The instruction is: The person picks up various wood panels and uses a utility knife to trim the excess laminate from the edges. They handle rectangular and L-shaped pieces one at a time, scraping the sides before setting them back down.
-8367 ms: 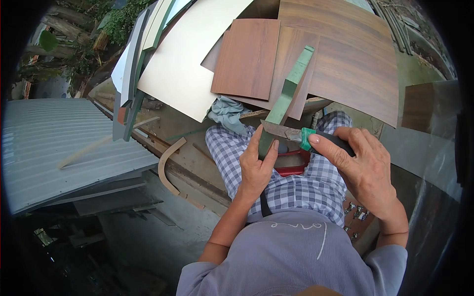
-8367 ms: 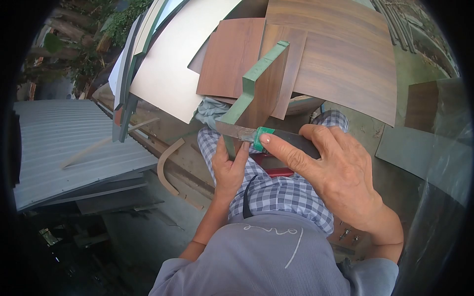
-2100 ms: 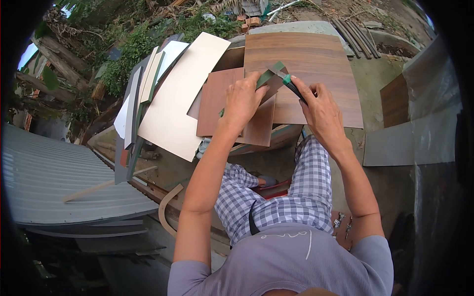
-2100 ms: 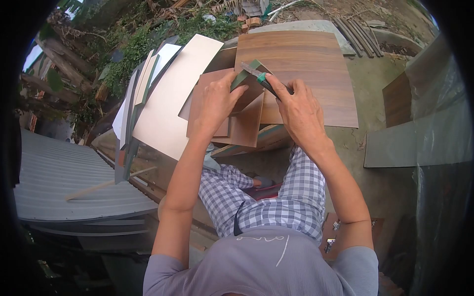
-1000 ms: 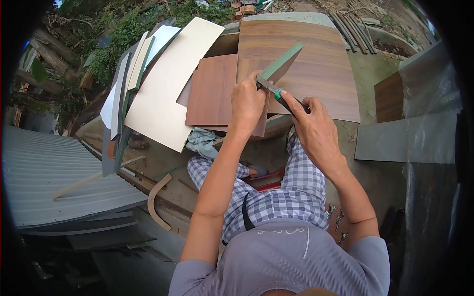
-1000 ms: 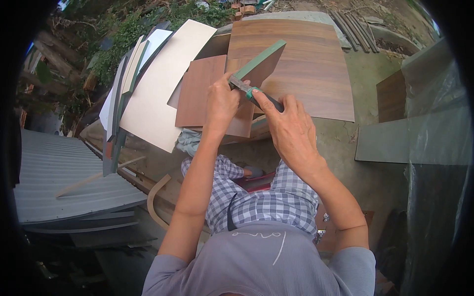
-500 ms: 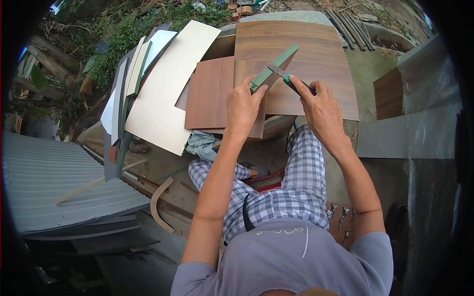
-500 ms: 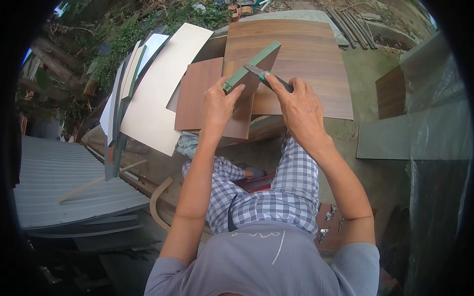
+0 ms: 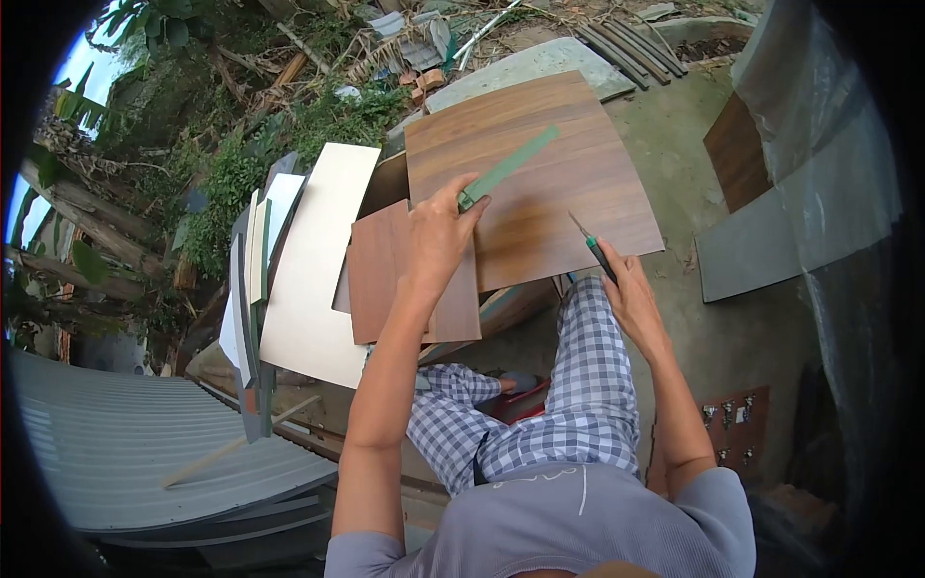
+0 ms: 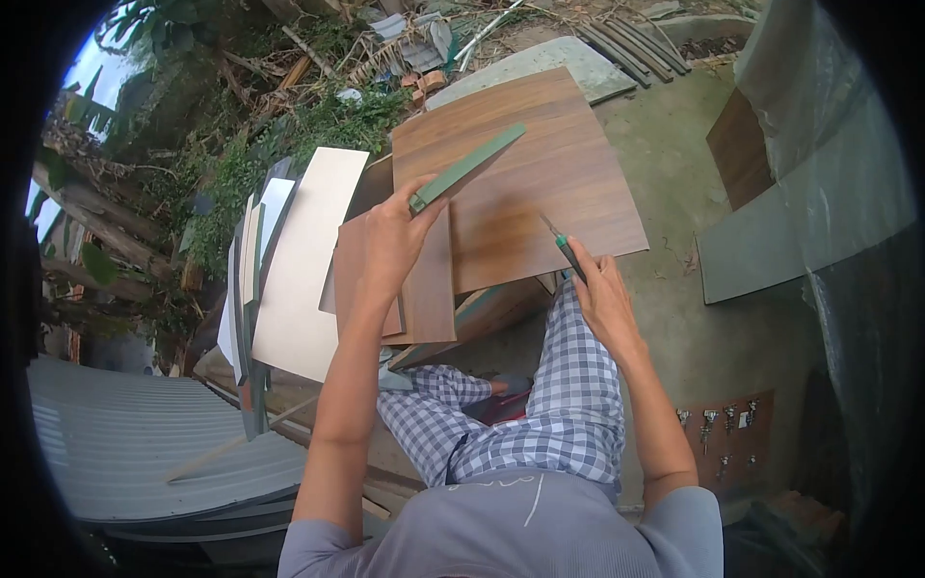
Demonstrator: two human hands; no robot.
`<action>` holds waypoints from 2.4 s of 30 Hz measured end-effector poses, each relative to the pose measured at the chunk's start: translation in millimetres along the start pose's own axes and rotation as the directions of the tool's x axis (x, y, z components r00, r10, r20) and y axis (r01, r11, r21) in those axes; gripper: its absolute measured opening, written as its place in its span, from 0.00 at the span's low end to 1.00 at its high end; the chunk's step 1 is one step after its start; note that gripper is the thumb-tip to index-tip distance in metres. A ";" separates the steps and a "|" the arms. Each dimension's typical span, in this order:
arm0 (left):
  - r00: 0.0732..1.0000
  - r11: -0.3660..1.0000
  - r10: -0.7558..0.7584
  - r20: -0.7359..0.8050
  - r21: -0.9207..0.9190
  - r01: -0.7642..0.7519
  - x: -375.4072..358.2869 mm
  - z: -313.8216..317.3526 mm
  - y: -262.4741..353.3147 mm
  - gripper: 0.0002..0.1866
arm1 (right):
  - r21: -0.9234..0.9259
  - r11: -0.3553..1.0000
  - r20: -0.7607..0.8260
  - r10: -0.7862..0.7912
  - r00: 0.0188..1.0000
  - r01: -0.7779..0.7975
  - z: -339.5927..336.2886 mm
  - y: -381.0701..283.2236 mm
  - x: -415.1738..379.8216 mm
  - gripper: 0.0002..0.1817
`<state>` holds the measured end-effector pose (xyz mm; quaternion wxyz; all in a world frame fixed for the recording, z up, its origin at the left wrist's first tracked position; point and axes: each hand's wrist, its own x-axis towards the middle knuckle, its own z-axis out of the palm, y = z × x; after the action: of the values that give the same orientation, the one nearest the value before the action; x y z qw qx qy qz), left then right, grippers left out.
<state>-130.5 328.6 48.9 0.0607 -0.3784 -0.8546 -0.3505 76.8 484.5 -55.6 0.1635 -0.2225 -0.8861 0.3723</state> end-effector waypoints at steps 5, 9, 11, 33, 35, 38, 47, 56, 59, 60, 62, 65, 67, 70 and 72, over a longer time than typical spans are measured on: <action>0.915 0.911 0.402 -0.031 0.119 -0.396 78.0 111.0 -22.4 0.17 | 0.135 0.981 -0.026 0.146 0.989 -0.141 -5.6 13.5 -43.0 0.30; 0.858 0.838 0.511 -0.048 0.248 -0.485 103.8 181.8 -38.4 0.20 | 0.142 0.972 -0.011 0.190 0.982 -0.186 -18.4 21.1 -69.7 0.30; 0.863 0.840 0.502 -0.060 0.273 -0.469 100.8 205.7 -45.6 0.22 | 0.129 0.969 -0.011 0.213 0.977 -0.210 -25.8 26.0 -82.6 0.30; 0.952 0.999 0.023 0.307 0.020 -0.031 33.2 209.2 -17.7 0.33 | 0.067 0.971 -0.051 0.235 0.971 -0.231 -25.8 30.2 -101.4 0.27; 0.996 0.959 0.021 0.090 -0.284 0.006 -7.7 192.9 -20.2 0.28 | 0.143 0.933 -0.004 0.333 0.943 -0.329 -23.0 23.5 -103.7 0.26; 0.960 0.812 -0.215 0.181 -0.514 0.279 -92.1 130.8 -18.6 0.21 | 0.148 0.958 -0.041 0.254 0.966 -0.245 -8.2 13.3 -103.1 0.27; 0.440 0.195 -0.897 0.044 -0.853 0.484 -263.4 1.2 -134.9 0.17 | 0.474 0.825 0.307 0.172 0.936 -0.307 56.6 -37.7 -35.9 0.24; 0.467 -0.209 -0.860 0.205 -0.977 0.043 -235.6 21.9 -136.8 0.26 | 0.203 0.895 0.250 -0.439 0.863 0.397 233.1 -129.0 191.2 0.21; 0.452 -0.226 -0.869 0.201 -0.974 -0.001 -231.9 29.1 -132.3 0.26 | 0.049 0.848 0.326 -0.513 0.794 0.527 256.5 -144.7 222.5 0.21; 0.447 -0.231 -0.871 0.204 -0.973 -0.006 -231.7 28.9 -129.8 0.26 | 0.011 0.863 0.419 -0.462 0.782 0.505 261.1 -150.1 229.6 0.21; 0.449 -0.222 -0.872 0.194 -0.975 -0.011 -231.1 27.4 -129.4 0.27 | -0.021 0.861 0.475 -0.439 0.763 0.508 266.8 -154.9 242.1 0.22; 0.466 -0.250 -0.854 0.230 -0.968 0.020 -232.6 25.0 -130.5 0.28 | -0.113 0.928 0.699 -0.181 0.692 0.356 254.7 -163.4 237.3 0.22; 0.456 -0.255 -0.853 0.254 -0.965 0.061 -232.3 19.5 -131.2 0.27 | -0.079 0.820 0.628 -0.402 0.667 0.568 262.0 -139.1 245.2 0.23; 0.423 -0.233 -0.863 0.276 -0.961 0.150 -238.2 15.7 -136.9 0.26 | -0.262 0.797 0.523 -0.357 0.774 0.544 241.7 -121.7 216.2 0.23; 0.471 -0.262 -0.815 0.338 -0.939 0.221 -248.2 15.5 -144.7 0.27 | -0.277 0.805 0.514 -0.337 0.789 0.525 228.2 -107.8 195.0 0.23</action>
<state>-52.4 120.9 -134.3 -0.1762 0.2215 -0.4142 -0.8650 -221.8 383.9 -105.2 -0.0084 0.0517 -0.9838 0.1717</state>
